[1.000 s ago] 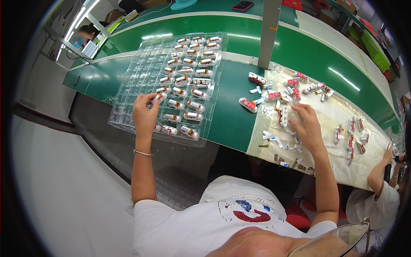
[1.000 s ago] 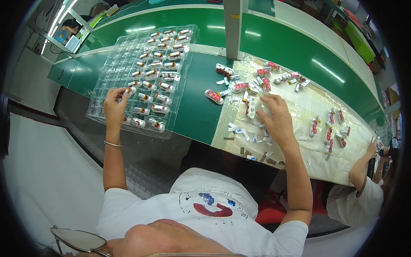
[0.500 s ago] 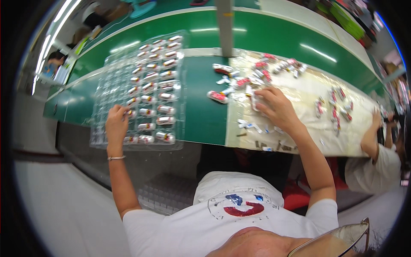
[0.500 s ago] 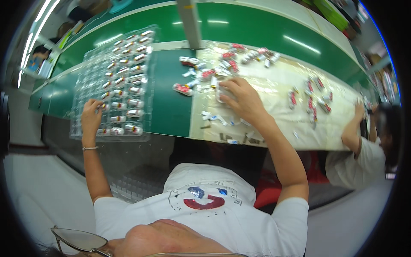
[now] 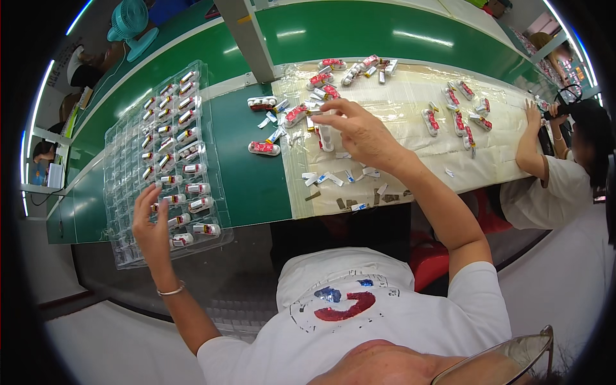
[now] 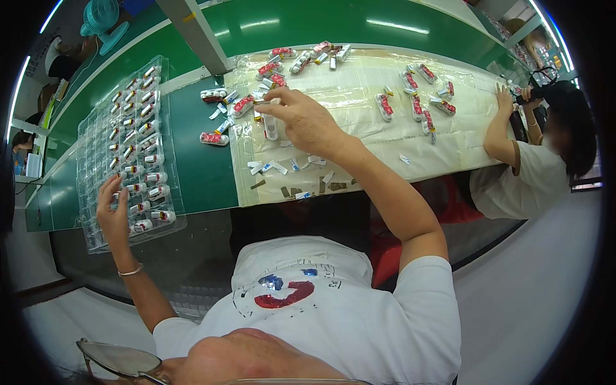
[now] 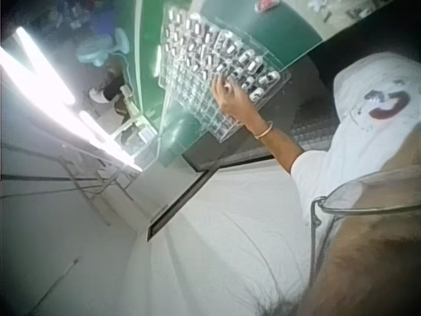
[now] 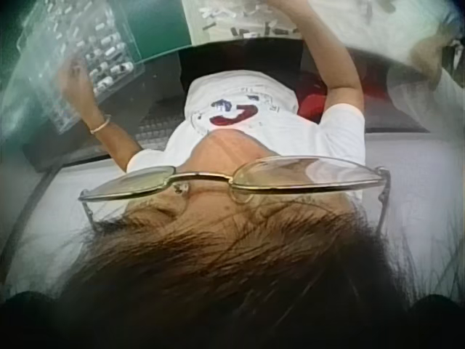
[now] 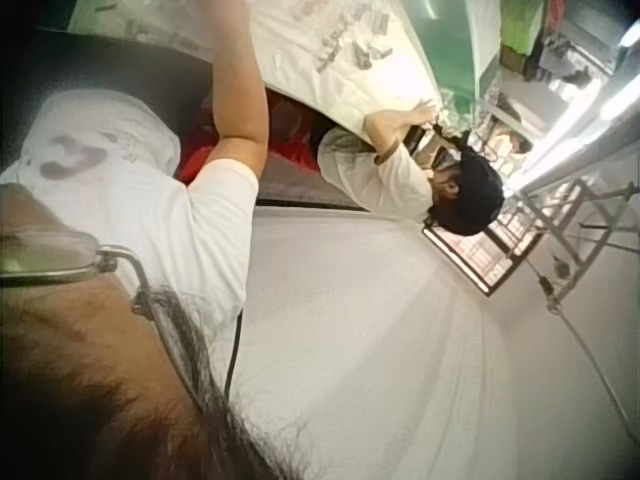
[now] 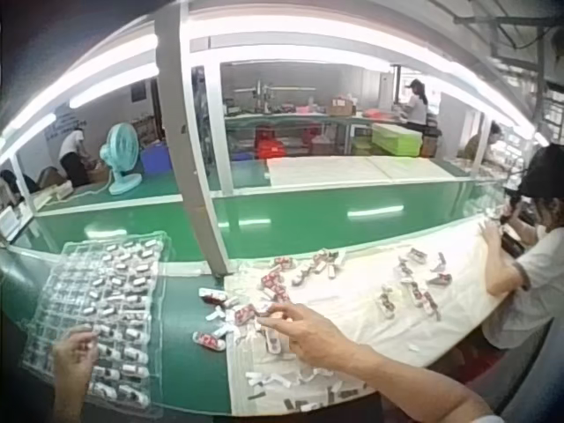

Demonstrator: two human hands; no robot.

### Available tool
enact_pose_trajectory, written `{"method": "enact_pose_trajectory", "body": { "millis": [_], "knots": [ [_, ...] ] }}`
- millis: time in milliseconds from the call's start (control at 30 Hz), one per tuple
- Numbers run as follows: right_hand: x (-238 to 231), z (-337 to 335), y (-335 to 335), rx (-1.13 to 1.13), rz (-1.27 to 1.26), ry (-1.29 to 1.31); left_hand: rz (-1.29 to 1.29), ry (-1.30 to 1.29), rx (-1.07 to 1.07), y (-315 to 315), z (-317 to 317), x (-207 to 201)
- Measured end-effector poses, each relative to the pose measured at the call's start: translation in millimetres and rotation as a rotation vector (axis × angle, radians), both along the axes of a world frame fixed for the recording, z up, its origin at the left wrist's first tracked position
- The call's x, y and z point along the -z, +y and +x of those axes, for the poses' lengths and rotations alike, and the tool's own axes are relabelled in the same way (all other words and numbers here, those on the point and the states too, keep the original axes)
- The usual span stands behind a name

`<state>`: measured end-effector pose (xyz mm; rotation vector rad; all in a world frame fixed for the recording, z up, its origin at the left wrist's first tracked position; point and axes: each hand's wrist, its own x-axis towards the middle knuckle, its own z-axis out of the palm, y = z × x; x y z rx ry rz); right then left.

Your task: The person sits at a green workbench and repeatedly picks up small cylindrical batteries and rectangular metal components. They insert the batteries into the metal casings and place the assembled units into a clear plastic tray. The process is repetitive, with the person handling items one at a time.

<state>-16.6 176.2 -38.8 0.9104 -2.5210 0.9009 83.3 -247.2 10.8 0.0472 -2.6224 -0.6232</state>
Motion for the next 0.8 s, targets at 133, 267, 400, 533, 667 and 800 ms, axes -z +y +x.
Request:
{"method": "enact_pose_trajectory", "body": {
  "millis": [133, 267, 400, 533, 667, 800],
  "knots": [
    [5, -9, -6, -0.084, 0.085, 0.015, 0.717, -0.249, 0.327, 109, 5, 6],
    [-11, 2, -9, -0.129, -0.063, 0.001, 1.061, -0.731, 0.521, 178, -20, 36],
    [-23, 28, -13, -0.183, -0.148, 0.14, 1.724, -0.828, 0.563, 213, -41, 45],
    [-31, 41, -1, -0.192, -0.122, 0.178, 1.721, -0.722, 0.581, 228, -47, 31],
    [-38, 48, 16, -0.213, -0.176, 0.132, 1.536, -0.716, 0.558, 224, -53, 40],
    [-50, 38, 10, -0.171, -0.217, 0.146, 1.274, -0.783, 0.582, 225, -46, 20]
  ]
}}
